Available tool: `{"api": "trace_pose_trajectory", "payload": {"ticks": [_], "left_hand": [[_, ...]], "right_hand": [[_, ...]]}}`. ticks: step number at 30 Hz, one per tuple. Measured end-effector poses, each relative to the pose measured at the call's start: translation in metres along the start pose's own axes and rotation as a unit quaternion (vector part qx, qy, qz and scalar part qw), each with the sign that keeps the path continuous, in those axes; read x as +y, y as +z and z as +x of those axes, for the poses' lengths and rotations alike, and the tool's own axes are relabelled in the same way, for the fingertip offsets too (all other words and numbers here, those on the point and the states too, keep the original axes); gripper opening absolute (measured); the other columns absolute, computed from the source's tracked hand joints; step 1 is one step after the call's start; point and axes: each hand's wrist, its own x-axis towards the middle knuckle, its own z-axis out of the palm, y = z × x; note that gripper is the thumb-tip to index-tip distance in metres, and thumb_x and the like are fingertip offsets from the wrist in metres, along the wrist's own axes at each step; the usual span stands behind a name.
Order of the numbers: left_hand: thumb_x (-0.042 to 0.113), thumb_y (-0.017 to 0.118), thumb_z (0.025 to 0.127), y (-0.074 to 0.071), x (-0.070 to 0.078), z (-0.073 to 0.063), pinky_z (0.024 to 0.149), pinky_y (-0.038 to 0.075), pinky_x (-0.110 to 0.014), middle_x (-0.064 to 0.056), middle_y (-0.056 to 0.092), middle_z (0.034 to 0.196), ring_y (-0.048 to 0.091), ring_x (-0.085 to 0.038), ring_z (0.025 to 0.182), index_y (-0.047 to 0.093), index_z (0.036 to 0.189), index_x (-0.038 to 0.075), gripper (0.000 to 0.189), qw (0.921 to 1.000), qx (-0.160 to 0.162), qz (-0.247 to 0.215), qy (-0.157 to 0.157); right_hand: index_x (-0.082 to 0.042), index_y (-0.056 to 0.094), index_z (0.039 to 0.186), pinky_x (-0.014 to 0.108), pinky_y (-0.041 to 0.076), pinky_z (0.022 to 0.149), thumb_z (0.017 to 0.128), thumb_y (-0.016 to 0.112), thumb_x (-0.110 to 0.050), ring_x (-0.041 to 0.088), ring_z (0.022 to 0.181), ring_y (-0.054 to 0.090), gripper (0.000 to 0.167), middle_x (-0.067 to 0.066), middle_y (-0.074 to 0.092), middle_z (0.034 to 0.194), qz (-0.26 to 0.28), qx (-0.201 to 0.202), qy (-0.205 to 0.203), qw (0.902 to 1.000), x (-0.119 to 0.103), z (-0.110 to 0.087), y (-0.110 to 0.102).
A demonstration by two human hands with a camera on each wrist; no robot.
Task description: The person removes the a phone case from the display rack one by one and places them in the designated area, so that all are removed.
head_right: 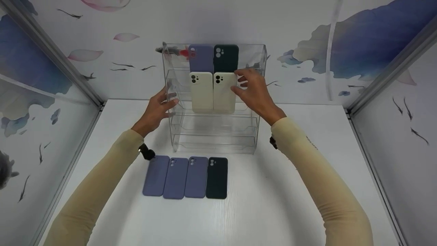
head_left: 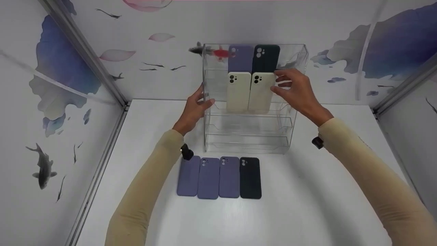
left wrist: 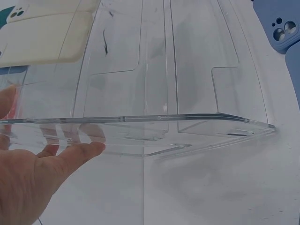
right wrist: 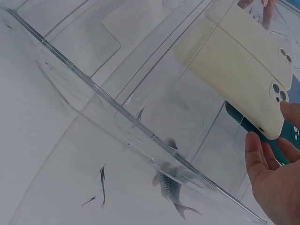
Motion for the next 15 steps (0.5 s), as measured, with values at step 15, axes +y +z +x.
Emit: {"api": "trace_pose_trajectory", "payload": {"ticks": [15], "left_hand": [[0.035,0.073,0.109,-0.0017,-0.0015,-0.0007,0.117,0.048,-0.063,-0.017,0.038,0.173,0.046,-0.034,0.155,0.019,0.178,0.028,0.088,1.0,0.001,-0.003,0.004]], "right_hand": [[0.002,0.068,0.143,0.033,0.061,0.1,0.102,0.077,0.003,0.033,0.116,0.074,0.042,0.019,0.072,0.129,-0.009,0.012,-0.012,0.9998,0.0044,0.0049,0.0062]]}}
